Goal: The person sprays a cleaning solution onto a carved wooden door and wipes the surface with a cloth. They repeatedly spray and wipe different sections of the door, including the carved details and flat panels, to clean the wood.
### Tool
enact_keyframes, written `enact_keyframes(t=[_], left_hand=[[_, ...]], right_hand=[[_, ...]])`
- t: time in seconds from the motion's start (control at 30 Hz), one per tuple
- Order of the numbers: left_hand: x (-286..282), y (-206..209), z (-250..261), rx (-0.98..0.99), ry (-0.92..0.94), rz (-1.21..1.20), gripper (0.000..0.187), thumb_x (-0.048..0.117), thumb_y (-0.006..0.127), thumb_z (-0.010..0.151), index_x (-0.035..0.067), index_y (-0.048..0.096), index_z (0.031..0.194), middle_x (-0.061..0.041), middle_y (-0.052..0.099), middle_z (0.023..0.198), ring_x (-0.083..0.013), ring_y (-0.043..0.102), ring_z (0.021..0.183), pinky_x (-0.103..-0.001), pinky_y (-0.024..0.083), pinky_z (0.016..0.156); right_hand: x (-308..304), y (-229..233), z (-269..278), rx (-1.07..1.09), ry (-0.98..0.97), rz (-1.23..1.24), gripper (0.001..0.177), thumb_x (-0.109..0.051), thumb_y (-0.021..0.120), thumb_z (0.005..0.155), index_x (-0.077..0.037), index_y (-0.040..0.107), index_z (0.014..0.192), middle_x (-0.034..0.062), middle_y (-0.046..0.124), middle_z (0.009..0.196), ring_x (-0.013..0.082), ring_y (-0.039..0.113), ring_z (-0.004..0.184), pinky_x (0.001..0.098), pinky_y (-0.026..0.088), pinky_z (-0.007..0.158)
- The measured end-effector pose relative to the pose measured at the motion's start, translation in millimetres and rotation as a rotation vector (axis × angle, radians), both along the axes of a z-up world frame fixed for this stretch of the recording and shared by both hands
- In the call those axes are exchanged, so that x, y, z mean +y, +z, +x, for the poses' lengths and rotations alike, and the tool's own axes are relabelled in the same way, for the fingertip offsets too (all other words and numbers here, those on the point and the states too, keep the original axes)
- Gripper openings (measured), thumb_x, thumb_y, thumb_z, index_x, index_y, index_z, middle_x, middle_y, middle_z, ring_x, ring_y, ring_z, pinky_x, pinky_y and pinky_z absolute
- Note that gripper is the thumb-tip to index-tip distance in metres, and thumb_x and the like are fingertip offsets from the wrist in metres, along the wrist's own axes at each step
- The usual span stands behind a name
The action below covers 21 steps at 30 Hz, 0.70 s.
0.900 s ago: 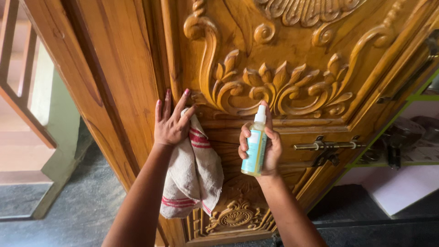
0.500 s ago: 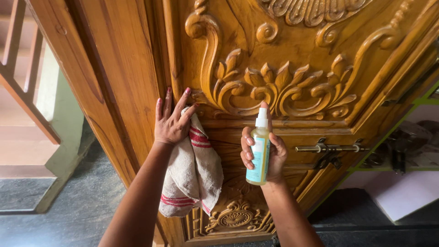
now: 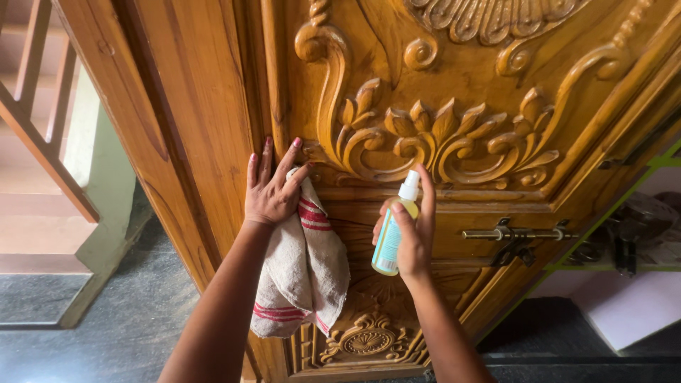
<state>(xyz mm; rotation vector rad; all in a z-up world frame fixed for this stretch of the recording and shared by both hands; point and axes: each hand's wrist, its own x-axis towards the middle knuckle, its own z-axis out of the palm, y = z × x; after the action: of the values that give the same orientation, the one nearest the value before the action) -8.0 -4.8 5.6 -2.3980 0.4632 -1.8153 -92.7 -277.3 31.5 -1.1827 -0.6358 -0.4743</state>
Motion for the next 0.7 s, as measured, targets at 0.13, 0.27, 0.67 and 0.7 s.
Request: enact_keyframes(t=[0.13, 0.27, 0.67, 0.7], left_hand=[[1.4, 0.5, 0.6, 0.023, -0.004, 0.003, 0.037, 0.024, 0.052, 0.102, 0.033, 0.058, 0.137, -0.002, 0.042, 0.166, -0.0439, 0.041, 0.150, -0.053, 0.017, 0.125], [0.9, 0.1, 0.0, 0.028, -0.014, -0.005, 0.038, 0.024, 0.052, 0.101, 0.032, 0.058, 0.138, -0.002, 0.041, 0.166, -0.0439, 0.041, 0.150, -0.053, 0.016, 0.125], [0.8, 0.4, -0.4, 0.014, -0.009, -0.005, 0.035, 0.025, 0.051, 0.101, 0.031, 0.058, 0.135, -0.001, 0.042, 0.165, -0.0424, 0.041, 0.150, -0.053, 0.015, 0.126], [1.0, 0.5, 0.5, 0.006, -0.009, 0.001, 0.035, 0.025, 0.051, 0.101, 0.031, 0.059, 0.135, -0.001, 0.042, 0.165, -0.0425, 0.041, 0.151, -0.053, 0.015, 0.126]], right_hand=[[-0.3, -1.8, -10.7, -0.088, -0.289, -0.135, 0.073, -0.021, 0.061, 0.103, -0.011, 0.022, 0.164, 0.0142, 0.063, 0.106, 0.0178, 0.065, 0.070, 0.0312, 0.059, 0.062], [-3.5, 9.5, -20.4, -0.378, -0.699, -0.357, 0.071, -0.013, 0.069, 0.099, -0.004, 0.031, 0.158, 0.0239, 0.056, 0.144, 0.0358, 0.062, 0.115, 0.0434, 0.052, 0.097], [-3.3, 38.6, -14.1, -0.453, -0.931, -0.566, 0.063, -0.014, 0.071, 0.099, -0.001, 0.040, 0.153, 0.0252, 0.061, 0.138, 0.0412, 0.063, 0.123, 0.0449, 0.053, 0.101], [-3.8, 39.8, -13.5, -0.441, -0.932, -0.564, 0.063, -0.014, 0.071, 0.099, -0.001, 0.040, 0.153, 0.0248, 0.062, 0.135, 0.0406, 0.065, 0.120, 0.0451, 0.053, 0.099]])
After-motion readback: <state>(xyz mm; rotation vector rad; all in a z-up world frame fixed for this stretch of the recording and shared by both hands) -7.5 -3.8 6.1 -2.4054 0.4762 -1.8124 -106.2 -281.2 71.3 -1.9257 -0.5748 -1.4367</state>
